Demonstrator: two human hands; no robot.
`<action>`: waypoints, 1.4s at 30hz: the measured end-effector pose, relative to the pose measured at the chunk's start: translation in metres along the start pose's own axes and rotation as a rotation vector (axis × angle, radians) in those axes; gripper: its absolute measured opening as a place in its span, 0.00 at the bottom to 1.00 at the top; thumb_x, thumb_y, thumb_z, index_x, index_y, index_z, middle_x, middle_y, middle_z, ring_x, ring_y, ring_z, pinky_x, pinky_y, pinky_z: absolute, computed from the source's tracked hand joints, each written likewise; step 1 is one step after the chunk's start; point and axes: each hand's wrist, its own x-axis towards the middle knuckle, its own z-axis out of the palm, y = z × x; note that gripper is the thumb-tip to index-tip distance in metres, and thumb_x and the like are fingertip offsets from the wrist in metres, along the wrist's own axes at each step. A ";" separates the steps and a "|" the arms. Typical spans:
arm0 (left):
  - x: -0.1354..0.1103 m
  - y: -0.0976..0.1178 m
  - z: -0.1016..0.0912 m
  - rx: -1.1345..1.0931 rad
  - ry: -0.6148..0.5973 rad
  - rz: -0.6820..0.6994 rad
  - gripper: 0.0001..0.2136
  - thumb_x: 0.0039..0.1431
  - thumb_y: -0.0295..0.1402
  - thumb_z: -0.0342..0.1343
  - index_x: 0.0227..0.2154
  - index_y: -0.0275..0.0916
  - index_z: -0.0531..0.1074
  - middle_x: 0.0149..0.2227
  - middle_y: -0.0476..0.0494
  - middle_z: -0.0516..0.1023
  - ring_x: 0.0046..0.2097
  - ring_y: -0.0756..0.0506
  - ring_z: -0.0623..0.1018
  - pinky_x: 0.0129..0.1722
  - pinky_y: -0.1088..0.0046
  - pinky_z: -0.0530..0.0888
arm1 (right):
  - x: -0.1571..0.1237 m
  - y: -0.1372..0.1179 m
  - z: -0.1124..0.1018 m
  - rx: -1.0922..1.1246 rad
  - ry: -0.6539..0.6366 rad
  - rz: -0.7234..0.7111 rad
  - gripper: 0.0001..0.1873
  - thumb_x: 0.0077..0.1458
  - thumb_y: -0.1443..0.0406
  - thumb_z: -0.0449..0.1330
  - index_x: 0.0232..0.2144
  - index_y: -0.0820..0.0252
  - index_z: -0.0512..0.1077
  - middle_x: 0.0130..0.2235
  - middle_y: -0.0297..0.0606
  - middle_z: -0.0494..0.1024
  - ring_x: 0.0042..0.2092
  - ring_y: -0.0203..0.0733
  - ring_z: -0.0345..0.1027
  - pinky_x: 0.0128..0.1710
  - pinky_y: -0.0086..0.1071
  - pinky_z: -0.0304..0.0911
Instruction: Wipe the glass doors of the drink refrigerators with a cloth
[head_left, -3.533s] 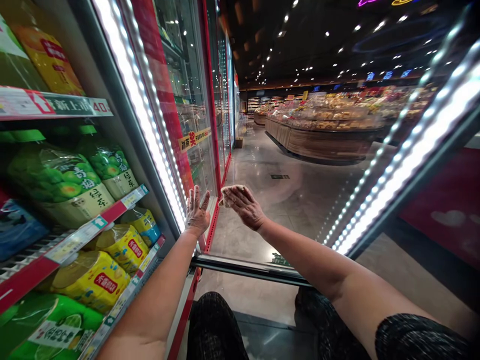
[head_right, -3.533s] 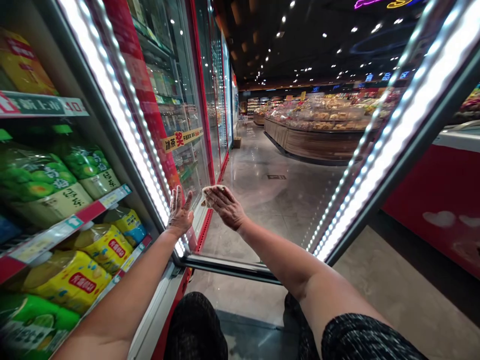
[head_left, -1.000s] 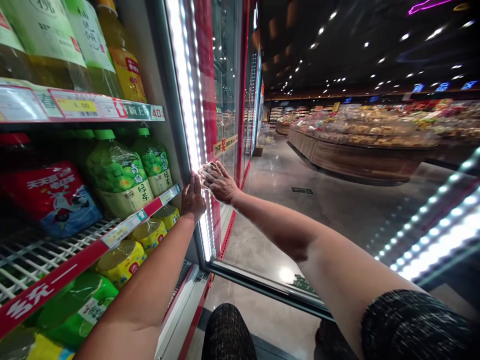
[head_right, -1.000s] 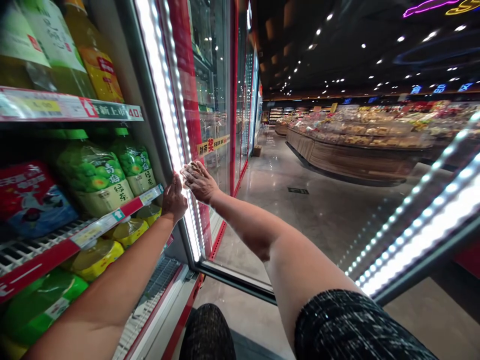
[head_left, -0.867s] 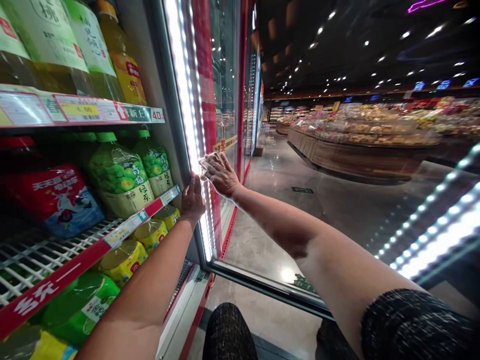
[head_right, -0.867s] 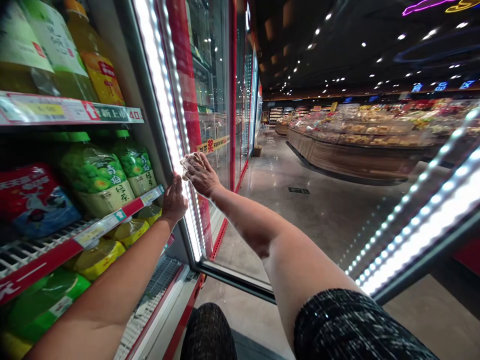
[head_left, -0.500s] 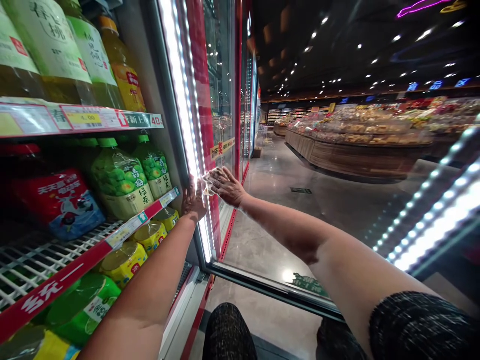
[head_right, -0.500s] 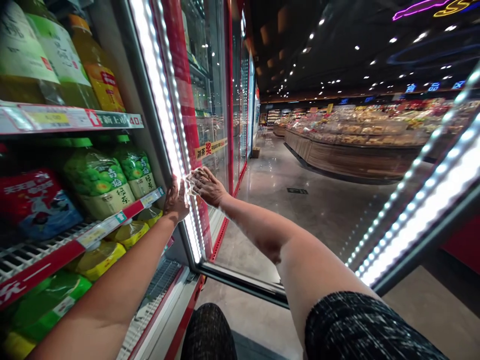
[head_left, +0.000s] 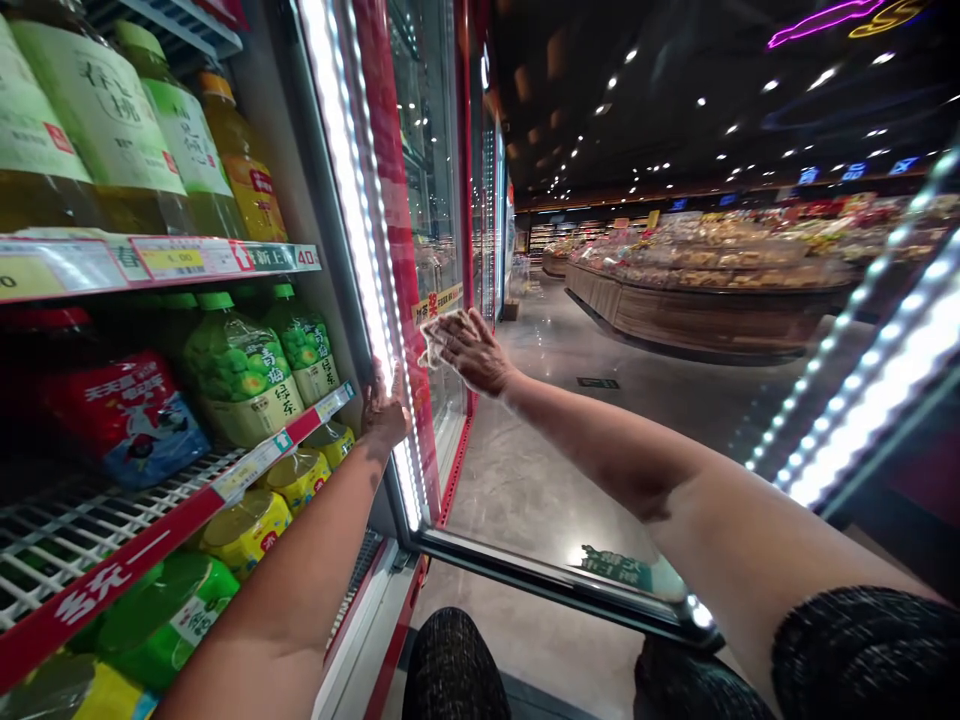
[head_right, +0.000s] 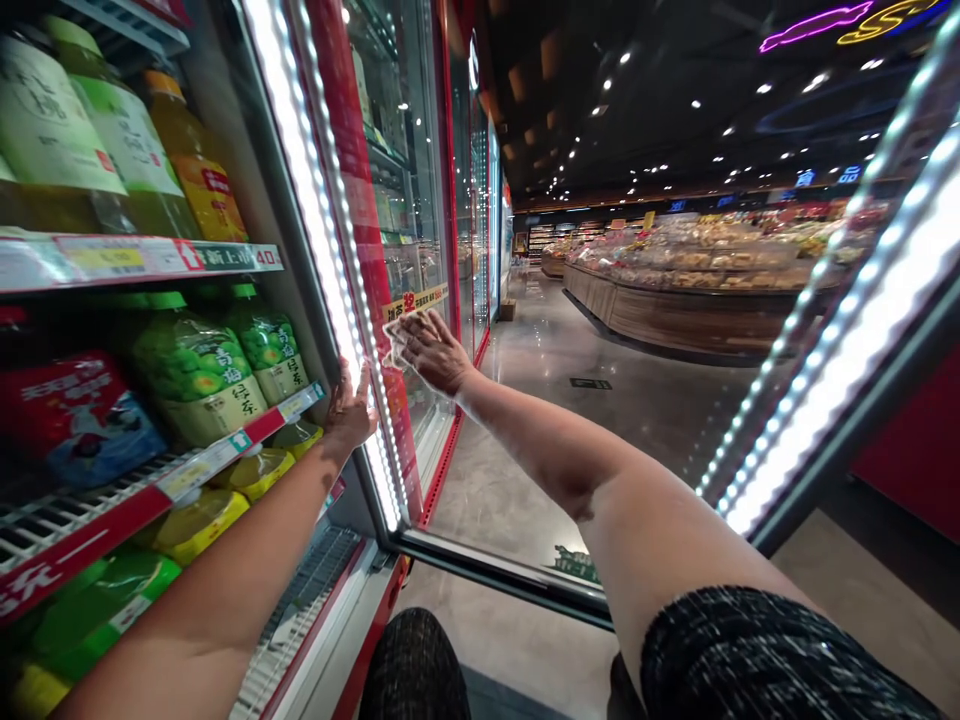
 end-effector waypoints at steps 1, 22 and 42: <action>0.000 0.004 -0.001 0.003 0.011 -0.010 0.38 0.53 0.21 0.55 0.70 0.36 0.58 0.74 0.30 0.49 0.73 0.29 0.56 0.69 0.46 0.61 | 0.002 0.003 -0.005 -0.015 0.030 0.035 0.29 0.68 0.74 0.50 0.66 0.46 0.65 0.70 0.34 0.60 0.73 0.48 0.46 0.73 0.63 0.22; 0.027 0.023 -0.001 0.003 -0.190 -0.017 0.46 0.56 0.26 0.56 0.74 0.37 0.39 0.76 0.33 0.29 0.75 0.33 0.50 0.68 0.59 0.64 | -0.083 0.001 -0.018 -0.082 -0.058 -0.077 0.28 0.66 0.73 0.54 0.66 0.53 0.65 0.70 0.35 0.61 0.72 0.44 0.51 0.76 0.51 0.36; 0.029 0.060 -0.009 -0.052 -0.138 0.019 0.41 0.57 0.23 0.53 0.74 0.40 0.47 0.76 0.36 0.35 0.75 0.31 0.42 0.71 0.51 0.58 | -0.125 0.020 -0.060 -0.190 0.015 0.048 0.30 0.68 0.72 0.51 0.69 0.50 0.60 0.70 0.35 0.61 0.73 0.43 0.50 0.76 0.55 0.31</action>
